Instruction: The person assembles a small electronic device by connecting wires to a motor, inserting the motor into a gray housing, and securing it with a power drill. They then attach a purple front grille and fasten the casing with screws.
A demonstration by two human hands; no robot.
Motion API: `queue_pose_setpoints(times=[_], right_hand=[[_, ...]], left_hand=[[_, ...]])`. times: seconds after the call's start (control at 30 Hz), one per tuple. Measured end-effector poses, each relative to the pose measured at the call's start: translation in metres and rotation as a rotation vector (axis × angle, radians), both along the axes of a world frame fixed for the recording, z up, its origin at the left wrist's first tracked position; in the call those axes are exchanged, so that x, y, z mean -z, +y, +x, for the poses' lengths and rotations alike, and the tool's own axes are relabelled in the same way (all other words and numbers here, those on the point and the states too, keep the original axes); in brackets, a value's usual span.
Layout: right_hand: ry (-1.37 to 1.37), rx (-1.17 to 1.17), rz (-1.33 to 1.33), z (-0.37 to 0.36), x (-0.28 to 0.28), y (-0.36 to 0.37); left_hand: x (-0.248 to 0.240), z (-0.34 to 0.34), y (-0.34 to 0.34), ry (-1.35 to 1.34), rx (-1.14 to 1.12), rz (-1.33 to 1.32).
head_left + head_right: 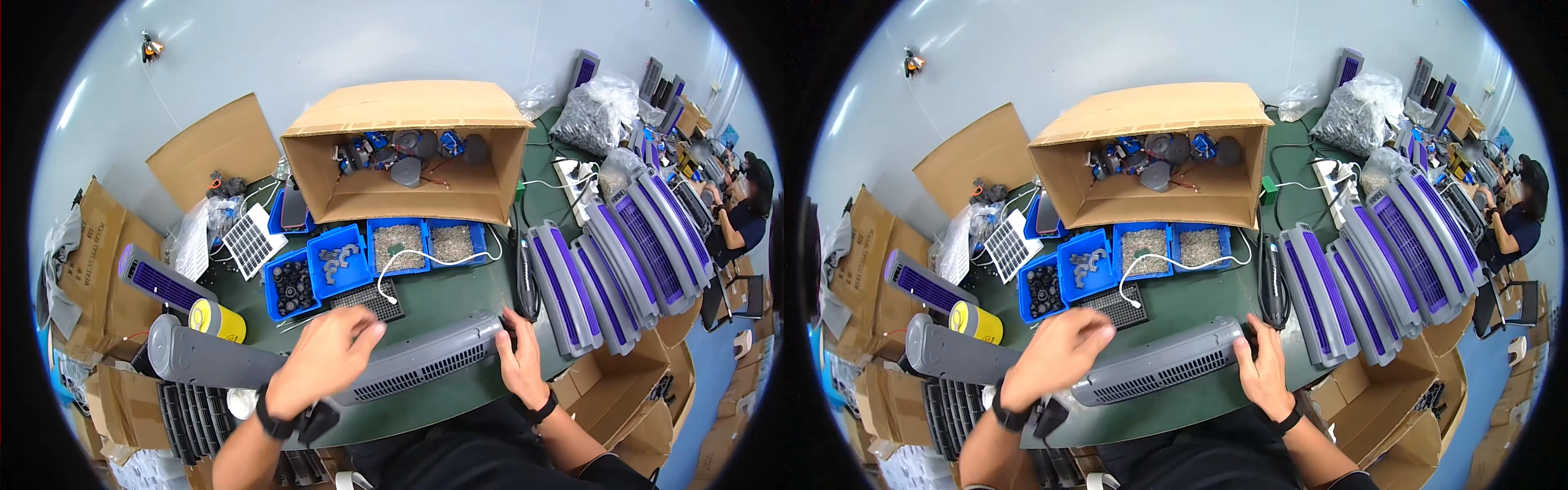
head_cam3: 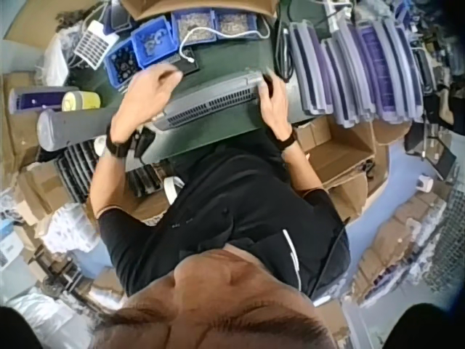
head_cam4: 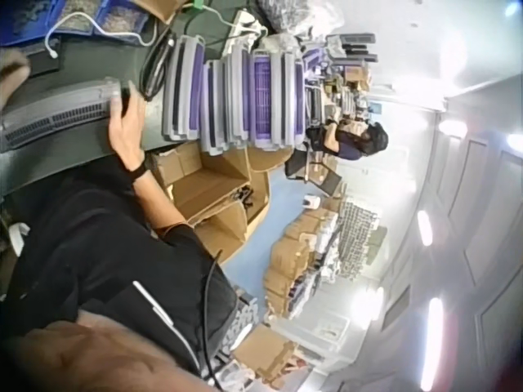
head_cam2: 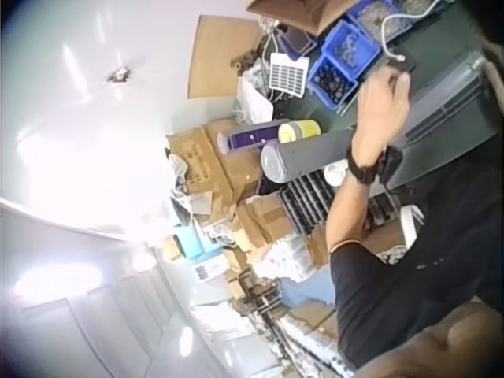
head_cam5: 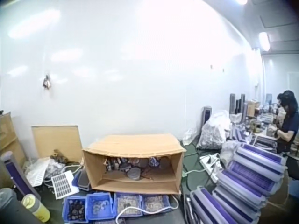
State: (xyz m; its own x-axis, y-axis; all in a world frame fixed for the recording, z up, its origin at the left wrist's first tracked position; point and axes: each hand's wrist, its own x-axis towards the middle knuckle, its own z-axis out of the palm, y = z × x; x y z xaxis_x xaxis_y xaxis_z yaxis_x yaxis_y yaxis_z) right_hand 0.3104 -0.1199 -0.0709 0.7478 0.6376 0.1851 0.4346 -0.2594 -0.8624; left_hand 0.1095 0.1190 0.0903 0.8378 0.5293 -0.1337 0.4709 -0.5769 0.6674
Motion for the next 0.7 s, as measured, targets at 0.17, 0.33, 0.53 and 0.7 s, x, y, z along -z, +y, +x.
queue_pose_setpoints(times=[0.17, 0.33, 0.53, 0.7], right_hand=[[-0.200, -0.012, 0.080, -0.004, 0.022, -0.004], [-0.039, 0.013, 0.153, -0.001, 0.024, -0.004], [-0.076, 0.008, 0.144, 0.002, 0.021, -0.007], [-0.043, 0.000, 0.144, 0.001, 0.020, -0.007]], left_hand=[[0.073, 0.096, 0.064, 0.053, 0.199, 0.169], [0.118, 0.144, 0.091, 0.151, 0.109, 0.189], [0.131, 0.151, 0.092, 0.033, -0.005, -0.019], [0.137, 0.145, 0.096, -0.061, -0.012, 0.129]])
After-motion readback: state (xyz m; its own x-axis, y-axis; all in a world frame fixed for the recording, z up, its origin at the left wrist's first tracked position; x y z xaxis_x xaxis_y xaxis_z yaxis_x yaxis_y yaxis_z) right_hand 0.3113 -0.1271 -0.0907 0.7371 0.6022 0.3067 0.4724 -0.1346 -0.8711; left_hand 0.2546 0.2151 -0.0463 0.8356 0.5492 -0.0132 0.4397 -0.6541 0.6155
